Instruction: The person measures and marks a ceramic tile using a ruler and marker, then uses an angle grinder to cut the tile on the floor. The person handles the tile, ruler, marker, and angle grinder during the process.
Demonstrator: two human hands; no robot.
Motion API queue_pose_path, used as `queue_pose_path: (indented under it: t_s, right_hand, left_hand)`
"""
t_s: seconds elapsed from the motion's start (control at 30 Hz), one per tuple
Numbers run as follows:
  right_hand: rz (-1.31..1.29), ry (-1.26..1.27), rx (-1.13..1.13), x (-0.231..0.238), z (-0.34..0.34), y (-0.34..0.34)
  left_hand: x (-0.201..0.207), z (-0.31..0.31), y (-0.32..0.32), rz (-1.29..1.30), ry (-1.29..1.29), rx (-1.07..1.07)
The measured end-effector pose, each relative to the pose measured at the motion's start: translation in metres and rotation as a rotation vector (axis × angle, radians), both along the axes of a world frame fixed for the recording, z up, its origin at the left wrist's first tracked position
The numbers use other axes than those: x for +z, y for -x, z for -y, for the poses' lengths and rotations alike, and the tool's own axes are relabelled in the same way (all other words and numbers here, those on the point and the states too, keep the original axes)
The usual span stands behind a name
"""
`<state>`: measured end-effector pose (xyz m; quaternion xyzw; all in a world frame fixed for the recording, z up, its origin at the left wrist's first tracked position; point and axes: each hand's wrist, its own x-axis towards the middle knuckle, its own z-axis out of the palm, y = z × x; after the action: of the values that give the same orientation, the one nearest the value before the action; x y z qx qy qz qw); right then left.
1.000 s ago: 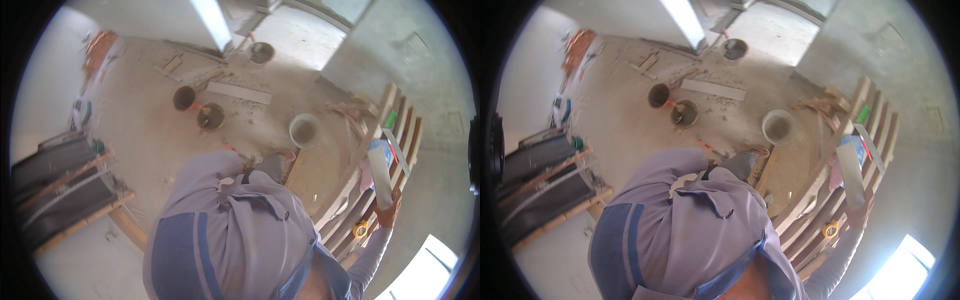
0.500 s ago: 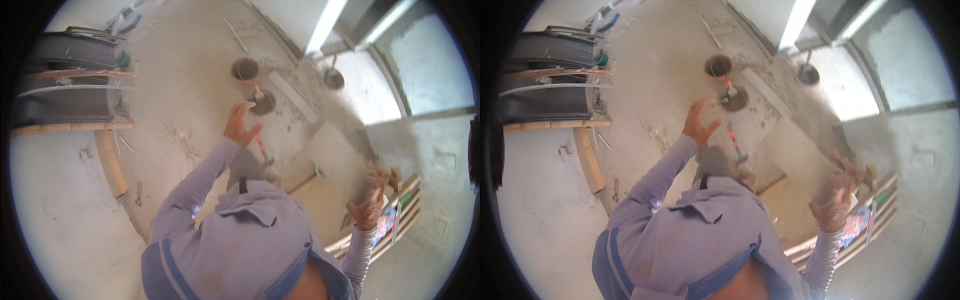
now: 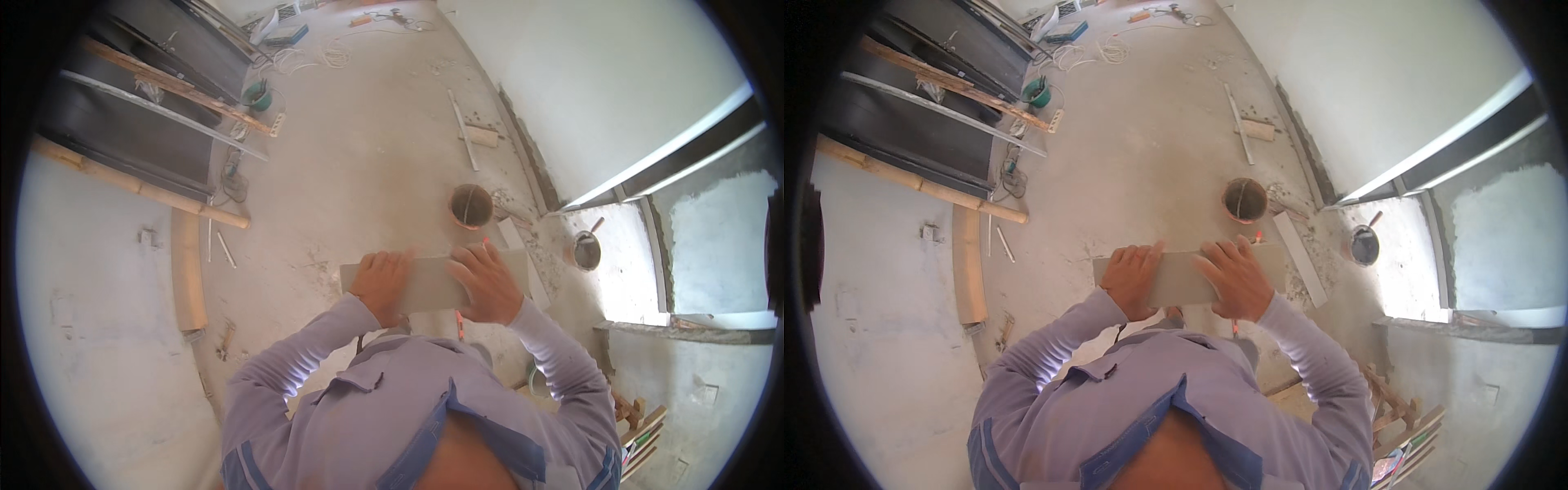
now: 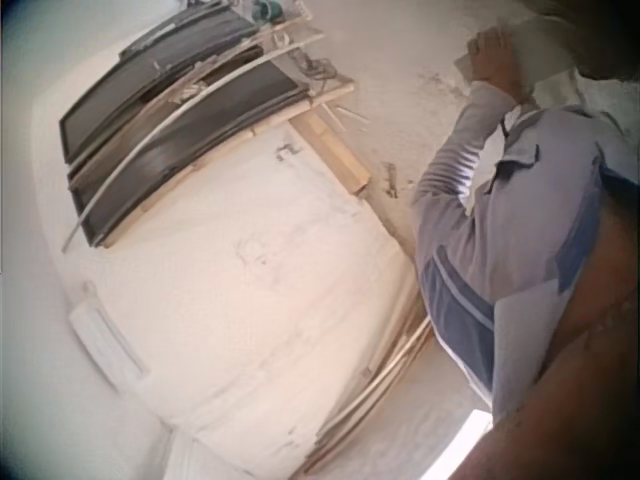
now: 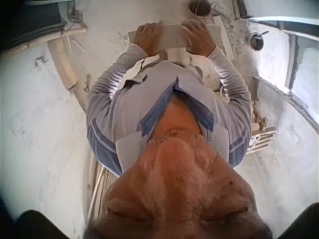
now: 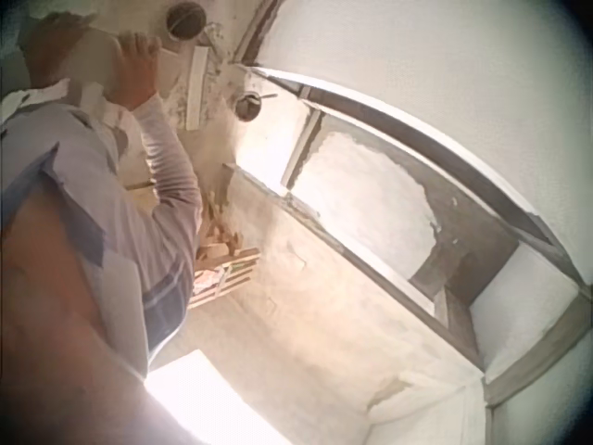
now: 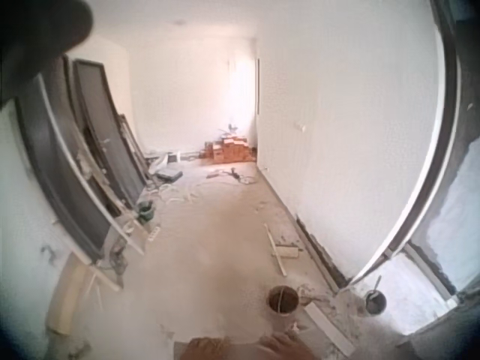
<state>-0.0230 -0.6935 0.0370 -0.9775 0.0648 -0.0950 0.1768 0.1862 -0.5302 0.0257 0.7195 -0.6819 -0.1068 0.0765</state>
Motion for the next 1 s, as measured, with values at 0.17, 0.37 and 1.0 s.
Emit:
queue_pose_path:
  t_s: [0.17,0.37,1.0]
  right_hand:
    - [0.136,-0.06,-0.083,0.006,0.047,-0.112]
    - [-0.016,-0.661,-0.637,-0.113,0.157,-0.124]
    - [-0.569,-0.479,-0.226,-0.248,0.578,-0.521]
  left_hand:
    - [-0.037,0.001,-0.103,-0.076,0.087,0.295]
    - [-0.06,0.032,-0.217,-0.054,-0.036,0.722]
    - [-0.109,0.232,-0.498,0.09,-0.023,1.154]
